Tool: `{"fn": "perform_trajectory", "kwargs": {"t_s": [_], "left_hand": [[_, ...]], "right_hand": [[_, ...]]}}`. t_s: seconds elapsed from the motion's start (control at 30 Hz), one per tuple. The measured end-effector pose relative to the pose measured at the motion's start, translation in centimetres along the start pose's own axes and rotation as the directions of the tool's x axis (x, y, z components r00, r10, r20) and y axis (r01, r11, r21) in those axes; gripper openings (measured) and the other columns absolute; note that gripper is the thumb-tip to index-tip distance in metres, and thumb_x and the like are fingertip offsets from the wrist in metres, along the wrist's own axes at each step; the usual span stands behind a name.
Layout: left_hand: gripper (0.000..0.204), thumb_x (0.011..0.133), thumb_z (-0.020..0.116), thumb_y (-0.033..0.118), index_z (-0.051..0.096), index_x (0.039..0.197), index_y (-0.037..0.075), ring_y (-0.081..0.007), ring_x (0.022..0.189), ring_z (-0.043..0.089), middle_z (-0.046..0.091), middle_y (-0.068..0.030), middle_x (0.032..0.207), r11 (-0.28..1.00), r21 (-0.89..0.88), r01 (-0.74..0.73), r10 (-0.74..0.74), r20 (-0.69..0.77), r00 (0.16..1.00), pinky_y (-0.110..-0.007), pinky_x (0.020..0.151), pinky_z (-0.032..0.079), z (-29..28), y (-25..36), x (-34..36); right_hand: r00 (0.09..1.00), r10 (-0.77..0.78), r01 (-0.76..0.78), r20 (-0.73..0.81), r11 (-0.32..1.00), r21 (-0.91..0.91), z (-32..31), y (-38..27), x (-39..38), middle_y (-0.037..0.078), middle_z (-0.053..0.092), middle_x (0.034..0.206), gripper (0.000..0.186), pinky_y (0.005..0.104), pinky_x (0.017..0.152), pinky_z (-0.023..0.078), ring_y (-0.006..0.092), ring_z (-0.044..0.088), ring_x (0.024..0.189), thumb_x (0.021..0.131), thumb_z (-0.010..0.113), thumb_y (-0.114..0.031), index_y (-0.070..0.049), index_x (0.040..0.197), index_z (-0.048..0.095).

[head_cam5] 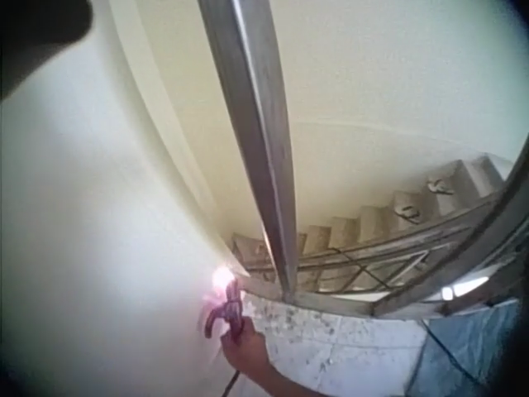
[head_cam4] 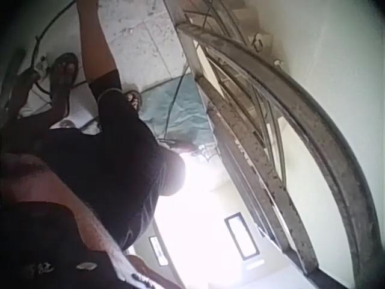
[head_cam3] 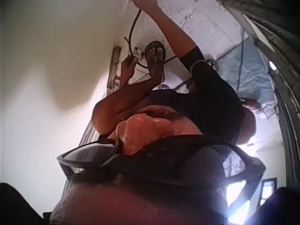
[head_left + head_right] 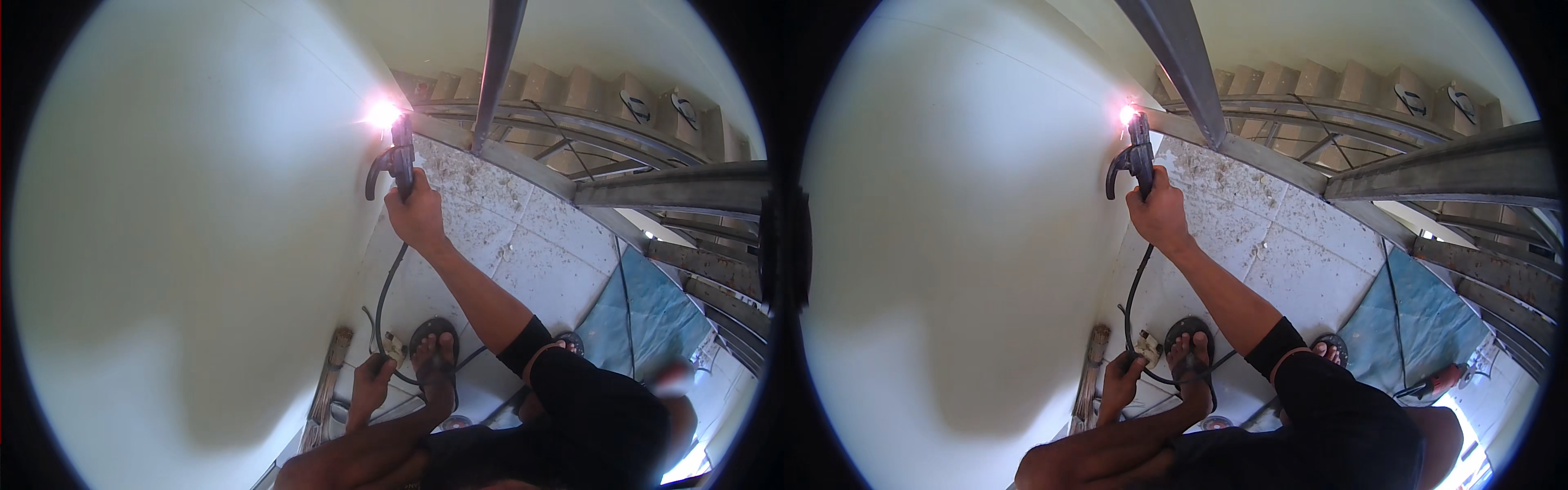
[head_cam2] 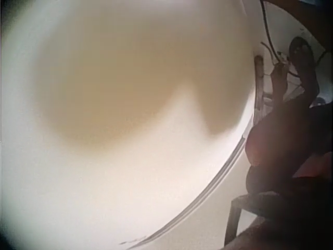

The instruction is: Welding a metal railing in an interior construction site.

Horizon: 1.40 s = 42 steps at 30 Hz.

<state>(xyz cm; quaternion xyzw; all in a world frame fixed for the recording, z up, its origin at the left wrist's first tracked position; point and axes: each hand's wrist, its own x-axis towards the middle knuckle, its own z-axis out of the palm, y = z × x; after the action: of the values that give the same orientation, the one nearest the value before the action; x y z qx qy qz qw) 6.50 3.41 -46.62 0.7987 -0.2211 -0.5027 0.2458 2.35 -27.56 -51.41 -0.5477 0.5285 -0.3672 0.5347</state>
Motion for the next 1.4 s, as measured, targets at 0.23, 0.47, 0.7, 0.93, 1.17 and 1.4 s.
{"fn": "perform_trajectory", "kwargs": {"t_s": [0.23, 0.47, 0.7, 0.93, 1.17, 1.4], "left_hand": [[0.028, 0.088, 0.060, 0.024, 0.060, 0.089, -0.003, -0.0103, 0.068, 0.047, 0.056, -0.0066, 0.069, 0.999, 0.014, 0.039, -0.039, 0.012, 0.999, -0.029, 0.062, 0.041, -0.2, 0.7, -0.2], [0.027, 0.088, 0.060, 0.023, 0.059, 0.088, -0.004, -0.0115, 0.066, 0.045, 0.056, -0.0082, 0.068, 1.000, 0.018, -0.001, 0.002, -0.022, 1.000, -0.030, 0.062, 0.042, -0.1, 0.6, -0.1], [0.028, 0.088, 0.060, 0.024, 0.059, 0.089, -0.004, -0.0126, 0.066, 0.047, 0.057, -0.0099, 0.069, 1.000, 0.022, 0.008, -0.008, -0.002, 1.000, -0.030, 0.063, 0.042, 0.1, 1.1, -0.2], [0.027, 0.088, 0.059, 0.024, 0.059, 0.088, -0.003, -0.0130, 0.066, 0.048, 0.058, -0.0106, 0.069, 0.999, 0.022, -0.032, 0.032, -0.019, 0.999, -0.031, 0.063, 0.043, 0.1, 0.2, -0.2], [0.028, 0.089, 0.059, 0.025, 0.059, 0.088, -0.003, -0.0135, 0.065, 0.049, 0.057, -0.0099, 0.069, 0.999, 0.037, -0.015, 0.016, -0.014, 1.000, -0.031, 0.061, 0.042, -0.1, 0.6, -0.4], [0.031, 0.089, 0.058, 0.028, 0.059, 0.088, -0.003, -0.0128, 0.062, 0.048, 0.056, -0.0084, 0.066, 0.998, 0.025, -0.056, 0.056, -0.028, 0.998, -0.031, 0.059, 0.042, 0.3, 0.5, 0.0]], "right_hand": [[1.000, 0.029, -0.029, 0.006, 1.000, 0.006, 0.2, 0.0, -0.1, 0.018, 0.063, 0.071, 0.028, 0.0413, 0.062, 0.049, 0.0367, 0.064, 0.067, 0.078, 0.058, -0.013, -0.001, 0.103, 0.052], [0.998, -0.011, 0.013, -0.056, 0.999, 0.041, -0.4, -0.7, -0.6, 0.017, 0.060, 0.065, 0.032, 0.0414, 0.057, 0.049, 0.0361, 0.063, 0.062, 0.078, 0.060, -0.017, 0.000, 0.103, 0.050], [1.000, -0.003, 0.003, -0.013, 1.000, -0.003, -1.3, -0.7, -0.6, 0.018, 0.059, 0.064, 0.030, 0.0422, 0.056, 0.048, 0.0364, 0.062, 0.061, 0.078, 0.059, -0.015, 0.001, 0.101, 0.050], [0.996, -0.084, 0.084, -0.005, 0.996, -0.013, -0.7, -0.1, -0.4, 0.020, 0.059, 0.061, 0.026, 0.0455, 0.052, 0.047, 0.0392, 0.061, 0.057, 0.078, 0.058, -0.009, 0.000, 0.100, 0.048], [0.999, -0.026, 0.026, 0.035, 1.000, -0.010, -0.5, -0.3, -0.4, 0.022, 0.060, 0.064, 0.026, 0.0464, 0.055, 0.048, 0.0409, 0.061, 0.060, 0.078, 0.058, -0.010, 0.001, 0.099, 0.048], [0.997, -0.066, 0.069, 0.035, 0.995, -0.078, -0.1, 0.5, 0.2, 0.021, 0.062, 0.070, 0.027, 0.0458, 0.063, 0.049, 0.0404, 0.062, 0.068, 0.077, 0.057, -0.017, 0.000, 0.098, 0.053]]}}
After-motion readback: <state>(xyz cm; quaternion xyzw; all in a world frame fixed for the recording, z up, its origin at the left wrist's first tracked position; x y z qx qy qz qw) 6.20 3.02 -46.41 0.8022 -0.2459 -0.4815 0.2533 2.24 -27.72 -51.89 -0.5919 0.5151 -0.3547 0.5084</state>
